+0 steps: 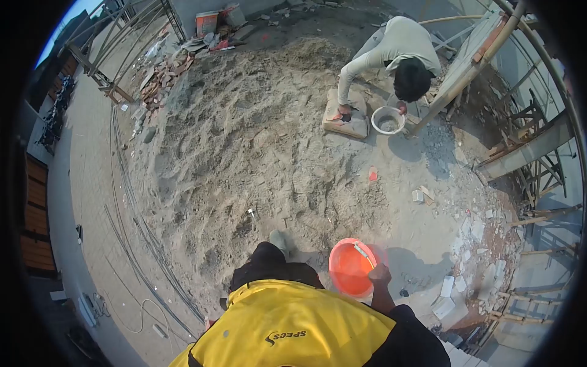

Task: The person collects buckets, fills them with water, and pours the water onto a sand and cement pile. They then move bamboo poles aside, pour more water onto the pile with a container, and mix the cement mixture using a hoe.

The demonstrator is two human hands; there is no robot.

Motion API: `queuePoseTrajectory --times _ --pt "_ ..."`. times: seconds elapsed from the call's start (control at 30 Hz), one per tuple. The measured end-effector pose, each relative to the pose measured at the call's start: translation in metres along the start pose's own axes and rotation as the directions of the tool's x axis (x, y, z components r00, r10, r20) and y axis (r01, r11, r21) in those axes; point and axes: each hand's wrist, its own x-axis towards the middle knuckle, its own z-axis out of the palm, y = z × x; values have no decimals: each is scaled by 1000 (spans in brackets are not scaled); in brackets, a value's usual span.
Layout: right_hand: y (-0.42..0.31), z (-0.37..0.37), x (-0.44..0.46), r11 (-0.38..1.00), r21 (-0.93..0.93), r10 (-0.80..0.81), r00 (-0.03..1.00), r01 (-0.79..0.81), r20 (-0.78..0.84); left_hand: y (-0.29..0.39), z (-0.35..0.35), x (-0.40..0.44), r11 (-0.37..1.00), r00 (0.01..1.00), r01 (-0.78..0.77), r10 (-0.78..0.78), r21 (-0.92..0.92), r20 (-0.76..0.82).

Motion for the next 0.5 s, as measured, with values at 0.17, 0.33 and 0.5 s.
queuePoseTrajectory --times 0.17,0.33,0.5 --pt "-63 -23 14 993 53 101 990 -106 100 150 -94 53 978 978 -199 195 57 72" --pt "-231 -69 77 987 155 8 987 -33 159 353 -201 124 959 961 -257 266 121 -70" --pt "-372 -126 193 976 216 -29 985 -8 168 509 -288 163 902 988 -107 51 -418 -143"
